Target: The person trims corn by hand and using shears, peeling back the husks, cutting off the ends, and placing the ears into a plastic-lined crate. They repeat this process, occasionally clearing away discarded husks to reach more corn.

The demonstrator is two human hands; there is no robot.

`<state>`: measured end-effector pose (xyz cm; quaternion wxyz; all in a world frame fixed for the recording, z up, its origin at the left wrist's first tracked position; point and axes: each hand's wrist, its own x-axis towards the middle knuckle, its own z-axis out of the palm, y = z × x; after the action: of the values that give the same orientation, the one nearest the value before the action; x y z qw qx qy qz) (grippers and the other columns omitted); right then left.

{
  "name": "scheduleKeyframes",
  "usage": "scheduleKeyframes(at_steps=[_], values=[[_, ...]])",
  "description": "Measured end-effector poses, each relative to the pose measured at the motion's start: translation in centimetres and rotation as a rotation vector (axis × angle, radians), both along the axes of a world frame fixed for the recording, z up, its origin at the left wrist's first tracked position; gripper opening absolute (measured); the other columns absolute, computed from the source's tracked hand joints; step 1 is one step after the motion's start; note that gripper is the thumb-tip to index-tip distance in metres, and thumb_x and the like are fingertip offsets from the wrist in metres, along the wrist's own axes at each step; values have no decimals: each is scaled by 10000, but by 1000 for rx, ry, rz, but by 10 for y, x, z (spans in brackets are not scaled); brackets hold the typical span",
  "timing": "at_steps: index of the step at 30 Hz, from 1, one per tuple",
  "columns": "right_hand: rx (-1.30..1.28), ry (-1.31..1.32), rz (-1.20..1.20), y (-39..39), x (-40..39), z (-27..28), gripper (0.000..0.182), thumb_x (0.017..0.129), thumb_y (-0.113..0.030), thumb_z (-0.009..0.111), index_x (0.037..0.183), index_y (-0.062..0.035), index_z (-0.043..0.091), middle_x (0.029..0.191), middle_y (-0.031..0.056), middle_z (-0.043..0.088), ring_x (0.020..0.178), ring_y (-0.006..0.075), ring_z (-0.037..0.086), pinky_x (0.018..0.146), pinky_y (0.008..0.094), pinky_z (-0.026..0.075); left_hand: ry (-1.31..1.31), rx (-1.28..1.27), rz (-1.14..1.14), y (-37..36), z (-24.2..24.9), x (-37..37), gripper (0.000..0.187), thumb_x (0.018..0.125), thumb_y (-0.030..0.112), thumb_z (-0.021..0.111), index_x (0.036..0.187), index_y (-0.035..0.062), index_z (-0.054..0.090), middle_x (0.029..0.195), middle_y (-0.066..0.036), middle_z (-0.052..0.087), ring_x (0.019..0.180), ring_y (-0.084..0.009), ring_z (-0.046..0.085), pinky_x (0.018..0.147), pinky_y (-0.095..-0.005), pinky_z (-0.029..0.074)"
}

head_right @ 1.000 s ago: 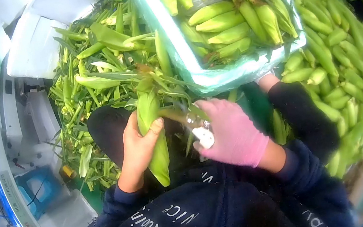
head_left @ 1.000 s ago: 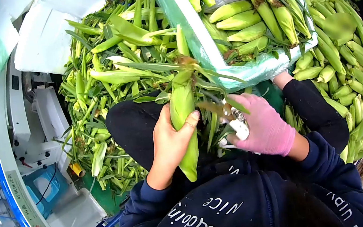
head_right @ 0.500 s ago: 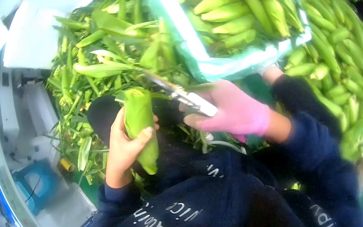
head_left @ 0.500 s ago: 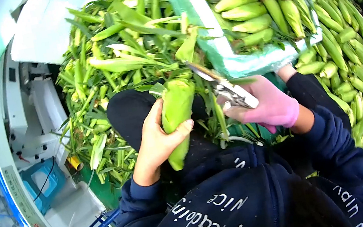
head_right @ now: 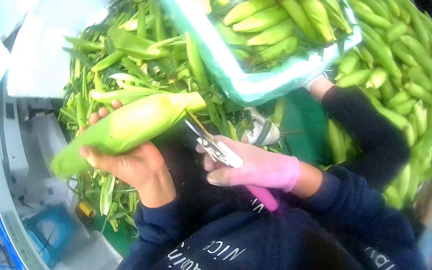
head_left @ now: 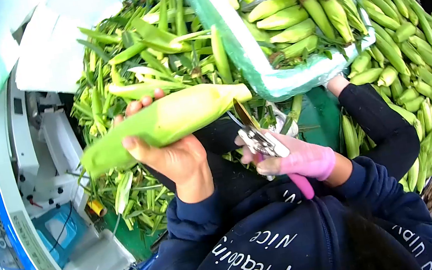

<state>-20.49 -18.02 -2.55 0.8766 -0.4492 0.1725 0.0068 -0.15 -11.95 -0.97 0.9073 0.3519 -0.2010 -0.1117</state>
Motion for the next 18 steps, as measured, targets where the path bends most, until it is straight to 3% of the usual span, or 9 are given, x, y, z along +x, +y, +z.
scheduleKeyframes(at_steps=[4,7,9,11,12,13,15,17,18], values=[[-341,42,-155,-7,18,2,679,830,-254,791,1381,-55,447,1079,36,568,982,122,531,862,284,468,-136,45,40,4,-11,-23,521,975,504,585,1305,120,463,1184,-87,616,1136,-268,593,1081,-512,447],[-769,34,-364,-16,31,-5,543,757,-237,808,1173,-37,523,946,62,578,828,146,553,758,308,480,53,65,90,2,-17,-19,517,975,525,577,1282,118,486,1185,-91,621,1142,-270,598,1082,-495,448],[-882,-3,-369,-13,32,-6,453,759,-208,792,1101,-24,560,832,31,589,729,123,555,684,293,481,185,4,-60,3,-16,-5,536,969,520,584,1245,66,509,1187,-95,621,1111,-266,614,1045,-458,473],[-911,-108,-303,-13,30,-10,396,773,-187,775,1078,-26,582,781,16,590,685,111,561,631,277,485,411,-21,-299,13,-13,8,545,961,498,603,1227,30,514,1167,-91,621,1063,-258,626,993,-427,509],[-588,-76,-229,-11,30,1,398,792,-172,754,1118,-14,589,778,21,600,680,120,590,581,267,495,644,-279,-584,19,-30,14,578,946,472,625,1231,-14,494,1149,-99,596,961,-237,631,896,-379,551],[-274,-8,-191,-10,30,13,403,812,-156,732,1158,-2,597,775,25,610,675,130,620,531,256,504,1257,-614,-867,19,-34,15,585,946,460,621,1239,-26,478,1124,-105,561,896,-215,618,830,-356,567],[-25,-101,-222,-17,26,25,456,844,-196,708,1218,23,565,819,53,619,709,141,624,567,266,517,1140,-548,-920,36,-55,17,603,960,469,597,1275,-26,460,1132,-116,535,898,-207,616,850,-366,569],[-166,-152,-240,-40,34,31,477,870,-241,685,1243,22,547,850,72,617,739,153,624,619,286,534,1041,-530,-916,57,-64,36,637,961,500,595,1303,-23,466,1088,-89,543,905,-204,617,860,-381,575],[-318,18,-196,-56,40,41,477,869,-241,685,1243,21,550,855,58,621,761,158,630,664,290,538,935,-399,-858,67,-63,41,670,953,550,587,1326,4,482,1099,-72,565,934,-209,626,876,-406,578]])
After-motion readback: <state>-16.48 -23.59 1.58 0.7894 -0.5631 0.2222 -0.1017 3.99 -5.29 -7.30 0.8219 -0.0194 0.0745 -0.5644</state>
